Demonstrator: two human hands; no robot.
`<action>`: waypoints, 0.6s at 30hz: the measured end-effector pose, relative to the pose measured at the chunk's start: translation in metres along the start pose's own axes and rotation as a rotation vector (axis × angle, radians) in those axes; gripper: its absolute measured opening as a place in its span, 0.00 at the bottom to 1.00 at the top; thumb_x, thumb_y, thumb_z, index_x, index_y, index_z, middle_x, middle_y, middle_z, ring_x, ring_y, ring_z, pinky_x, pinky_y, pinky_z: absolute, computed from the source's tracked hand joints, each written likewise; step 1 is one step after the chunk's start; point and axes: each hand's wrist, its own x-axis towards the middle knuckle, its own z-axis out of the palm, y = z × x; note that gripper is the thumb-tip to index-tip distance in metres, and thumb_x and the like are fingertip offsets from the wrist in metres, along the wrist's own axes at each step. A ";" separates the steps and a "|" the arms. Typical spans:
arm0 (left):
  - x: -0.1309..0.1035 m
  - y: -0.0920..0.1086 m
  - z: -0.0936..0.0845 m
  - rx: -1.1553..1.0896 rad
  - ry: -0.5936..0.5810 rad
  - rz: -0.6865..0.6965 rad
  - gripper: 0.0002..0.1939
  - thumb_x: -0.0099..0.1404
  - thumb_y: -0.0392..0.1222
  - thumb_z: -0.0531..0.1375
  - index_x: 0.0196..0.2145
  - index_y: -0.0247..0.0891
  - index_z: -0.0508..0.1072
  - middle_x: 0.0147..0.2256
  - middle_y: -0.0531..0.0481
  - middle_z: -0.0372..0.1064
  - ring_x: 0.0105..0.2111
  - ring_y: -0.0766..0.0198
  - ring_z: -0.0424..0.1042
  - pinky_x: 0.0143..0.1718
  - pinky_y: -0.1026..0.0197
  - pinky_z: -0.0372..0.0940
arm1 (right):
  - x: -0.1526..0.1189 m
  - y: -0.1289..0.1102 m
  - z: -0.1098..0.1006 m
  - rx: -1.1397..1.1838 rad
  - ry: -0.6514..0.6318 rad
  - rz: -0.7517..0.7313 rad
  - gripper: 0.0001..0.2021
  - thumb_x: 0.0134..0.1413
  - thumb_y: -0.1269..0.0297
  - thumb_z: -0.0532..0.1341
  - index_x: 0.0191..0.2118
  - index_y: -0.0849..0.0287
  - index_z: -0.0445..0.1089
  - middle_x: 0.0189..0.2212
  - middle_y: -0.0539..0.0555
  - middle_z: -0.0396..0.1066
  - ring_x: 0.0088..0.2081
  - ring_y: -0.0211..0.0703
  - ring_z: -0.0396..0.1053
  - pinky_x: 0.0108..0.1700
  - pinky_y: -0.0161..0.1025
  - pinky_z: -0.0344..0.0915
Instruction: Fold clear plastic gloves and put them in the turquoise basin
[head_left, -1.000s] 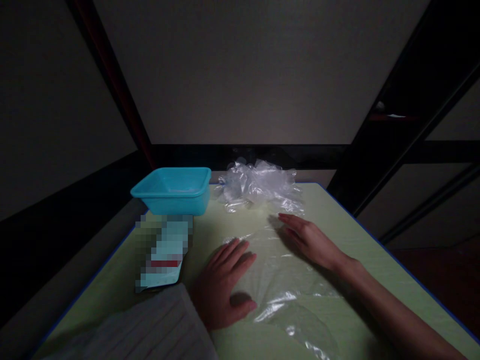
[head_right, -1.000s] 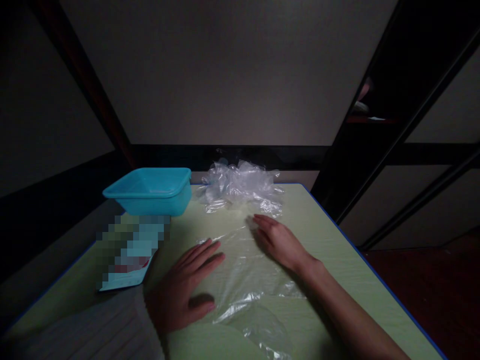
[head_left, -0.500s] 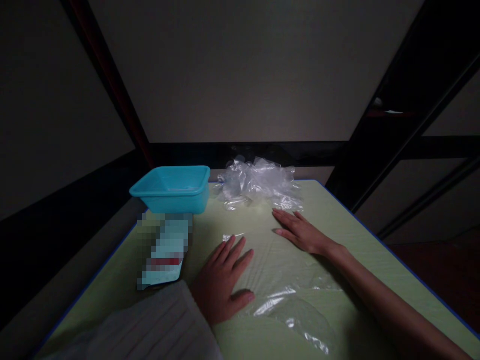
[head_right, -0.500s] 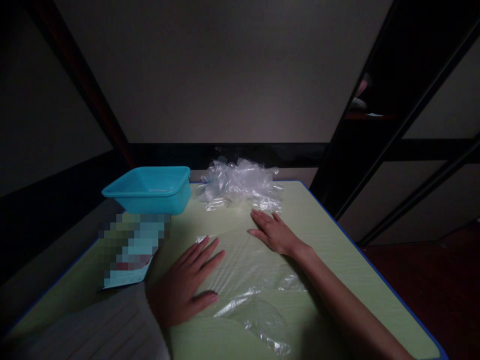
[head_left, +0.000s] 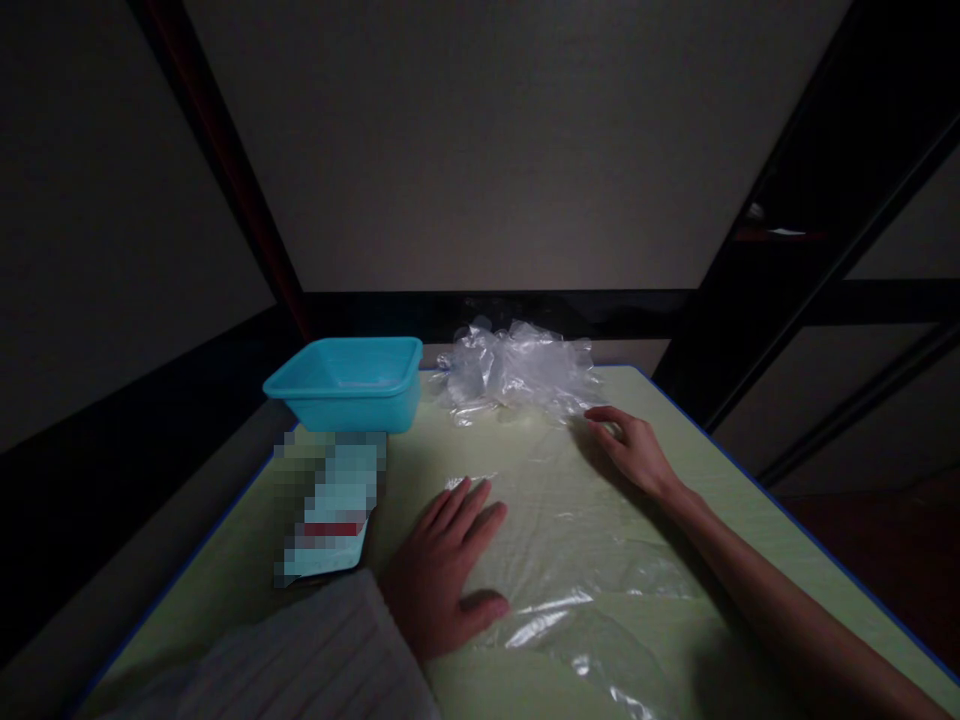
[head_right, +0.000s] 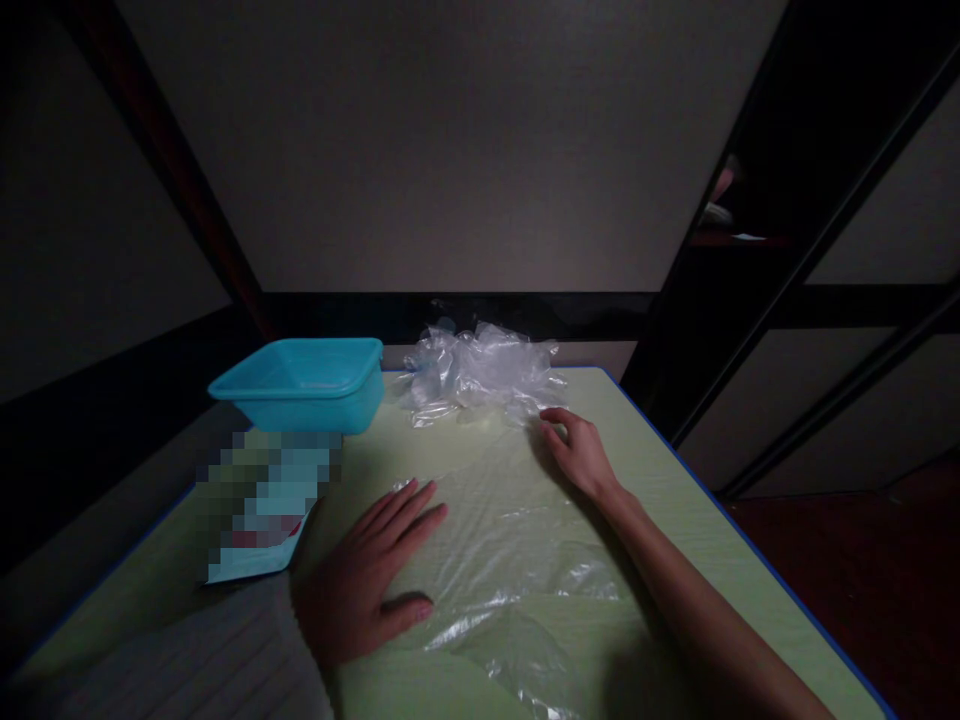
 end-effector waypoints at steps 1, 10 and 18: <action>0.000 0.000 0.001 -0.005 0.021 0.002 0.39 0.55 0.49 0.61 0.61 0.37 0.53 0.64 0.40 0.42 0.63 0.46 0.40 0.60 0.41 0.44 | 0.000 0.000 0.001 0.001 -0.004 -0.008 0.17 0.57 0.63 0.49 0.45 0.64 0.70 0.44 0.62 0.73 0.46 0.52 0.70 0.49 0.47 0.64; -0.001 -0.003 0.002 -0.017 0.137 0.015 0.29 0.59 0.44 0.57 0.57 0.33 0.59 0.62 0.36 0.48 0.62 0.47 0.46 0.58 0.39 0.47 | 0.003 -0.008 0.010 -0.033 -0.149 -0.132 0.14 0.52 0.69 0.53 0.40 0.58 0.74 0.45 0.59 0.73 0.49 0.54 0.67 0.53 0.52 0.59; 0.000 -0.001 0.000 -0.003 0.139 -0.009 0.24 0.61 0.42 0.56 0.54 0.33 0.63 0.60 0.36 0.53 0.60 0.47 0.51 0.58 0.40 0.49 | 0.002 -0.008 0.008 -0.093 -0.200 -0.109 0.16 0.53 0.68 0.51 0.44 0.60 0.72 0.48 0.62 0.68 0.51 0.58 0.64 0.54 0.62 0.52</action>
